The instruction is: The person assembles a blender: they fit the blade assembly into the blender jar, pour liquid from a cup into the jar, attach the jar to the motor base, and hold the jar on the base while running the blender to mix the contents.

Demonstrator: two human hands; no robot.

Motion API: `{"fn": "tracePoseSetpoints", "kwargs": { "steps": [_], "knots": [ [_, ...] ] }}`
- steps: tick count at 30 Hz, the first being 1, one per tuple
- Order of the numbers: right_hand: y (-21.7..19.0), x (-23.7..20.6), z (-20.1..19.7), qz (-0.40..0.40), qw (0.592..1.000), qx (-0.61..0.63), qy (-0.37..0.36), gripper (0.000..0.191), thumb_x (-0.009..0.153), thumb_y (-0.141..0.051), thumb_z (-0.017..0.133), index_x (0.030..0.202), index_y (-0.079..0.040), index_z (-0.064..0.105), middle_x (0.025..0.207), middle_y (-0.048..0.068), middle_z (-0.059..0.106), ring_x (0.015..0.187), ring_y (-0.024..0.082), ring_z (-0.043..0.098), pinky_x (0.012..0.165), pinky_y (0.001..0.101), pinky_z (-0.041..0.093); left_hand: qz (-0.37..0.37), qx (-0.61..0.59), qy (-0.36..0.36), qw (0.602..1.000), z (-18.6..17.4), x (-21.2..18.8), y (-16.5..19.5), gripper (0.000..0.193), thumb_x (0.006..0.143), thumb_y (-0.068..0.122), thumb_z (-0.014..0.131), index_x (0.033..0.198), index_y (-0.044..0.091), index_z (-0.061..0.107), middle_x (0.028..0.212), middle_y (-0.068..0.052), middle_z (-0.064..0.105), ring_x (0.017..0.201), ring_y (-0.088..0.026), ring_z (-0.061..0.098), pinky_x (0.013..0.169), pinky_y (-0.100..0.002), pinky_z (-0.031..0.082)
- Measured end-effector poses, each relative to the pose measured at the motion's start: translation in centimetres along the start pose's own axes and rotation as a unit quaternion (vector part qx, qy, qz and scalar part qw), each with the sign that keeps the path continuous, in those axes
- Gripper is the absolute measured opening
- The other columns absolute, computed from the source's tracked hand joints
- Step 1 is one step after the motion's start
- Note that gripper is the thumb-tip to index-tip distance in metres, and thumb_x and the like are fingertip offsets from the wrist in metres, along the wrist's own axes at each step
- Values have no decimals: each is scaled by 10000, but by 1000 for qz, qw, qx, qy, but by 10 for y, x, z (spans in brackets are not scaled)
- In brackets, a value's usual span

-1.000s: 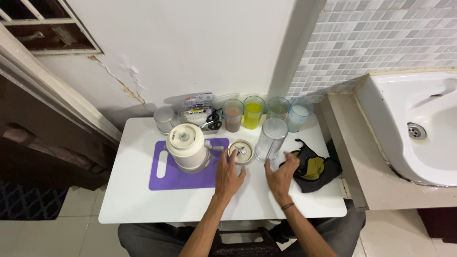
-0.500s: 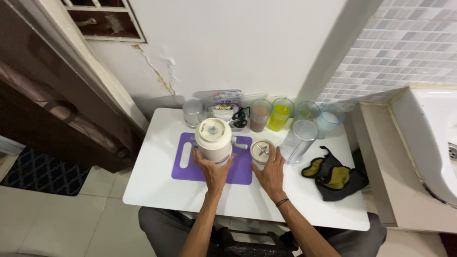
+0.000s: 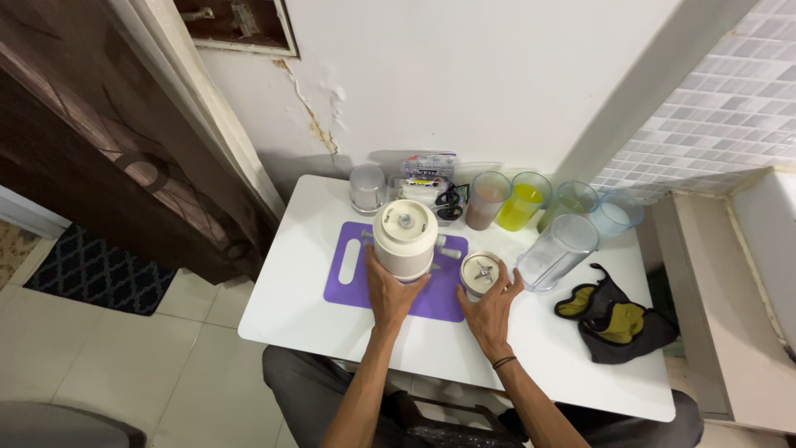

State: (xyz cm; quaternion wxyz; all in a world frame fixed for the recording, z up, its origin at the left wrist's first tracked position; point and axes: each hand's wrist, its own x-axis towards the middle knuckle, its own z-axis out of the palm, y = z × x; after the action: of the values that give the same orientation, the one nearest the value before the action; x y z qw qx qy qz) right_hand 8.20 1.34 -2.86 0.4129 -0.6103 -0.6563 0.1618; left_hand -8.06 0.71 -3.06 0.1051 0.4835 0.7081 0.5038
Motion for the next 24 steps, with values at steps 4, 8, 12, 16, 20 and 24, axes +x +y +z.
{"fn": "tracePoseSetpoints", "kwargs": {
  "steps": [4, 8, 12, 16, 20, 24],
  "knots": [
    [-3, -10, 6, -82, 985, -135, 72, 968, 711, -293, 876, 1400, 70, 299, 1372, 388, 305, 1264, 561, 366, 1010, 575, 430, 31, 92, 0, 995, -2, -1, -6, 1321, 610, 412, 972, 1505, -114, 157, 1513, -356, 335, 1431, -487, 342, 1178, -557, 334],
    [-7, -34, 11, -58, 984, -136, -97, 606, 871, -308, 736, 1326, -5, 474, 1366, 248, 478, 1227, 417, 521, 1030, 517, 457, -27, 169, -71, 983, -7, -1, -12, 1345, 631, 561, 912, 1482, -154, 154, 1525, -357, 308, 1472, -460, 258, 1198, -623, 169],
    [-13, -44, 22, -152, 970, -88, -168, 563, 908, -264, 663, 1363, 38, 523, 1480, 273, 465, 1386, 436, 427, 1126, 501, 389, -7, 217, -86, 972, -15, -3, -20, 1308, 686, 682, 816, 1486, -153, 203, 1553, -357, 300, 1502, -425, 240, 1202, -650, 75],
    [-24, -45, 34, -192, 949, -136, -208, 556, 965, -263, 582, 1438, 11, 484, 1552, 267, 370, 1459, 427, 319, 1171, 514, 305, -5, 239, -76, 968, -27, 0, -30, 1309, 684, 696, 803, 1491, -142, 202, 1567, -327, 296, 1506, -396, 232, 1208, -644, 70],
    [-38, -49, 48, -204, 945, -132, -219, 560, 979, -274, 558, 1452, 10, 464, 1560, 274, 358, 1463, 433, 304, 1173, 515, 297, -21, 256, -87, 962, -42, 9, -44, 1338, 671, 707, 802, 1501, -136, 177, 1580, -316, 270, 1509, -390, 207, 1210, -631, 55],
    [-53, -52, 60, -210, 945, -136, -212, 557, 987, -280, 554, 1452, 13, 466, 1555, 288, 357, 1462, 442, 307, 1172, 521, 292, -13, 250, -82, 965, -54, 18, -53, 1347, 668, 726, 796, 1517, -113, 171, 1592, -295, 265, 1514, -380, 200, 1209, -626, 48]
  ]
}}
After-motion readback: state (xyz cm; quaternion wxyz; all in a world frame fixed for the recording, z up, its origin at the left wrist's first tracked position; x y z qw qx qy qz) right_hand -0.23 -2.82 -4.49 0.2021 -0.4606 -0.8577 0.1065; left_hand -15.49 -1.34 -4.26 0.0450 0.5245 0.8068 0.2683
